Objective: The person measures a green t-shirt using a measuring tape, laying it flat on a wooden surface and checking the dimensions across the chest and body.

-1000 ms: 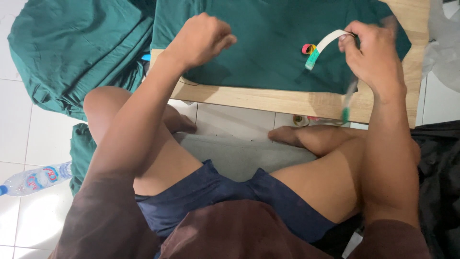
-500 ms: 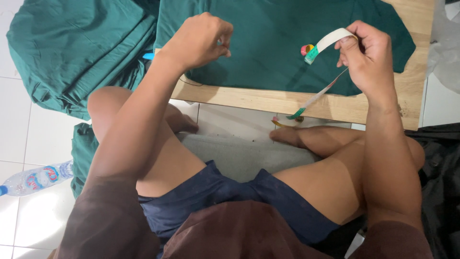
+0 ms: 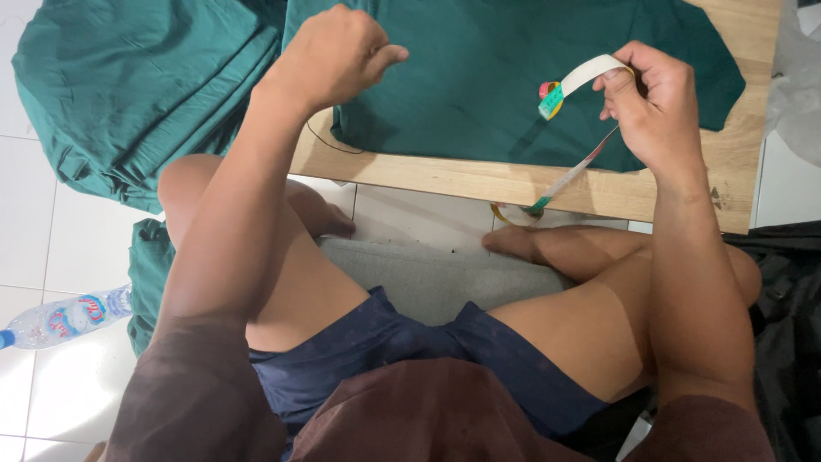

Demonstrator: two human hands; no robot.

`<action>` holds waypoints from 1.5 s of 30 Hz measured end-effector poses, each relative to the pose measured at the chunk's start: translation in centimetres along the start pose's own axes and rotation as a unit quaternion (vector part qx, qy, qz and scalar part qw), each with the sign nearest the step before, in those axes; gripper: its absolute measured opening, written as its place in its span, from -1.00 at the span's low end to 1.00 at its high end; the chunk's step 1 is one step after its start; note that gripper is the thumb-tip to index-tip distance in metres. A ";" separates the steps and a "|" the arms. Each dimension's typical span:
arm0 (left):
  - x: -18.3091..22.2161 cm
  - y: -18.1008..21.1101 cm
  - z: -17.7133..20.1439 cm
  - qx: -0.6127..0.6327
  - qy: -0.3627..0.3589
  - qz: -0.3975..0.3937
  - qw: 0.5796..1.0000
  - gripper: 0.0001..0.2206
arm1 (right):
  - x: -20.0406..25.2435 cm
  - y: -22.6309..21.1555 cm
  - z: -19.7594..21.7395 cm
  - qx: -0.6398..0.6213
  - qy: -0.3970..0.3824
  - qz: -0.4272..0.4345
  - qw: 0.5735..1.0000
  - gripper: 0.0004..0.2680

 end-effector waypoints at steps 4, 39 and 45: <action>0.7 -2.2 -0.8 -0.054 -0.055 0.079 0.994 -0.70 | 0.0 0.3 0.0 0.015 0.002 -0.008 1.000 -0.83; 3.5 -4.4 -4.3 0.025 -0.370 0.325 0.870 -0.52 | -0.1 1.3 1.6 0.022 0.006 0.013 1.000 -0.84; 2.8 -9.5 -9.5 -0.157 -0.423 0.333 0.828 -0.67 | -0.1 1.3 2.3 0.034 0.017 0.008 0.999 -0.88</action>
Point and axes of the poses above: each hand's wrist, its own x-axis away from the middle knuckle, its own z-axis out of the back of the hand, y = z × x, the point moved 6 cm from there along -x, towards the middle knuckle, and after that the axes turned 2 degrees about -z, right-handed, at the moved point
